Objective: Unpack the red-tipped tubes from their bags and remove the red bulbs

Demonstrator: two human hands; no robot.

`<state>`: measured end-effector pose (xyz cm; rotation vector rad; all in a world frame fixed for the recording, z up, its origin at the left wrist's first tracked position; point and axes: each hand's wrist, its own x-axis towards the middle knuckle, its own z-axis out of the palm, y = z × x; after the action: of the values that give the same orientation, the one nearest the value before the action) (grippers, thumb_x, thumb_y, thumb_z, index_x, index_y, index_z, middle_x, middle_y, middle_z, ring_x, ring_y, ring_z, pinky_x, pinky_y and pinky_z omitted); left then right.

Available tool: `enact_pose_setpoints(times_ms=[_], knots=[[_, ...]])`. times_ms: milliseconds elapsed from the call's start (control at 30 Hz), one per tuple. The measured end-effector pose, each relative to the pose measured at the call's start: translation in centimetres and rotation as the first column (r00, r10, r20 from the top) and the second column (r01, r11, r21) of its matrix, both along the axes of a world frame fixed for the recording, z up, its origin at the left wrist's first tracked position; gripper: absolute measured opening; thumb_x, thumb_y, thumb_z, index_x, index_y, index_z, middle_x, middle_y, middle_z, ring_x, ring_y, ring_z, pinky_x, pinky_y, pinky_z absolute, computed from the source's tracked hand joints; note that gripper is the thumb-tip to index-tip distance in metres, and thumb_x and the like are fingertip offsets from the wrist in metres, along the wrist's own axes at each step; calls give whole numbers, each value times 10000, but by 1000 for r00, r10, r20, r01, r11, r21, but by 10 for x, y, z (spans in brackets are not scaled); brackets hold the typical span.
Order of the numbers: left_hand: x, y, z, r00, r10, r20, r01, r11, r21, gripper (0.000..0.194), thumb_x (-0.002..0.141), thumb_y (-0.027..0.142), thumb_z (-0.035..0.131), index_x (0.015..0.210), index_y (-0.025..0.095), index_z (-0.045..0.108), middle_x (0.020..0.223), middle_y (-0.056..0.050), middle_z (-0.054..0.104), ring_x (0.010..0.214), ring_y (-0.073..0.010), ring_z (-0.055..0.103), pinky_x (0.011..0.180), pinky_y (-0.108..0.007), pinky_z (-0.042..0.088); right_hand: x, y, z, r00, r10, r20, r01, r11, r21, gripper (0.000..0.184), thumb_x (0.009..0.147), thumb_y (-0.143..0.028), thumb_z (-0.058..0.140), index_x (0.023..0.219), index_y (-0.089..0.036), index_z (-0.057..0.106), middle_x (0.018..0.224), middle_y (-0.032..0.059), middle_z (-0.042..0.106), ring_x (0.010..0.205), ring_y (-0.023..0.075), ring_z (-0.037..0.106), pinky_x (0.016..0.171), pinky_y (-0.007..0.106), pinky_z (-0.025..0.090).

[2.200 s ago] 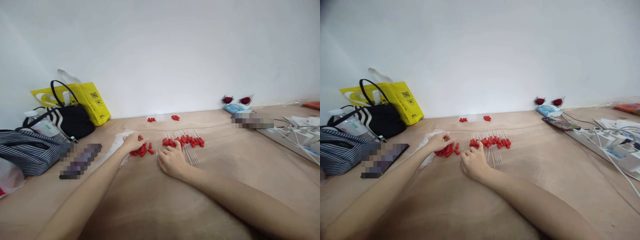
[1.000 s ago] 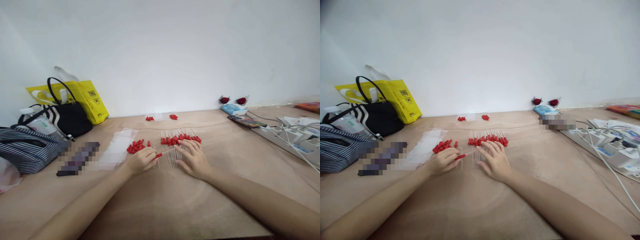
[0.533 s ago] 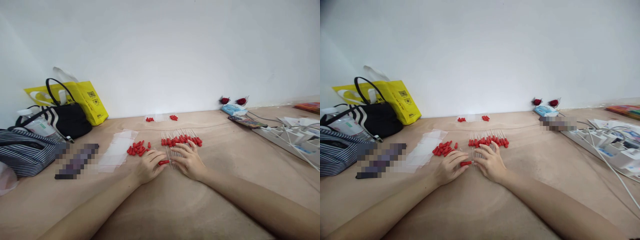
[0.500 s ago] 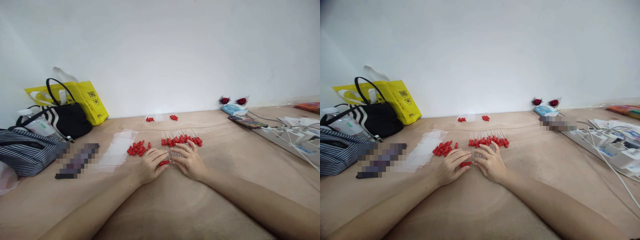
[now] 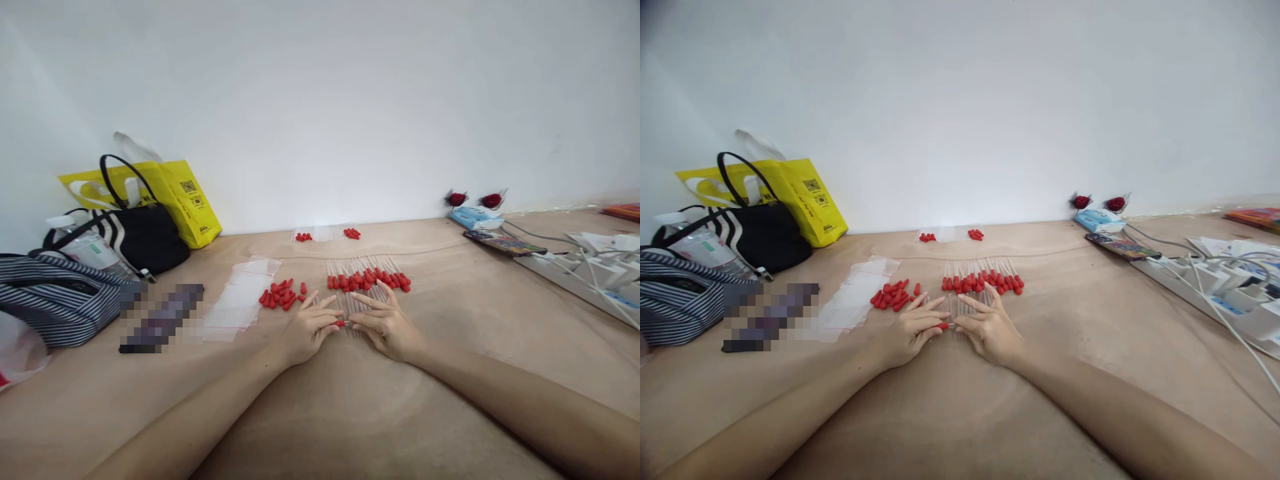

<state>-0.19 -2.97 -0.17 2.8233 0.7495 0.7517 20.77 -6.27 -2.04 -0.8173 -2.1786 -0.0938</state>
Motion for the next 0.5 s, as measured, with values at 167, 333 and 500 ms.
enact_pose_setpoints(times_ms=[167,333,500], knots=[[-2,-1,-2,996,-54,66,53,998,20,190,842,179,434,893,178,617,967,-54,670,1128,-222,476,1001,-516,275,-1,-2,3,1000,2,5,-2,1000,-7,184,841,-151,432,897,-205,598,814,19,694,1147,189,447,1013,551,9],[-4,-2,-5,992,-90,89,86,995,45,180,832,141,434,887,165,604,972,-65,665,1125,-220,479,988,-500,321,-3,-6,6,1000,-5,10,4,1000,20,199,839,-137,409,889,-203,591,784,13,694,1169,200,419,987,588,-54],[-5,-4,-3,988,-113,108,107,993,58,184,827,115,427,886,162,594,968,-65,665,1130,-210,475,990,-483,332,-2,-5,5,1000,7,12,-8,999,43,202,835,-132,408,894,-205,587,786,10,693,1176,196,410,988,579,-71]])
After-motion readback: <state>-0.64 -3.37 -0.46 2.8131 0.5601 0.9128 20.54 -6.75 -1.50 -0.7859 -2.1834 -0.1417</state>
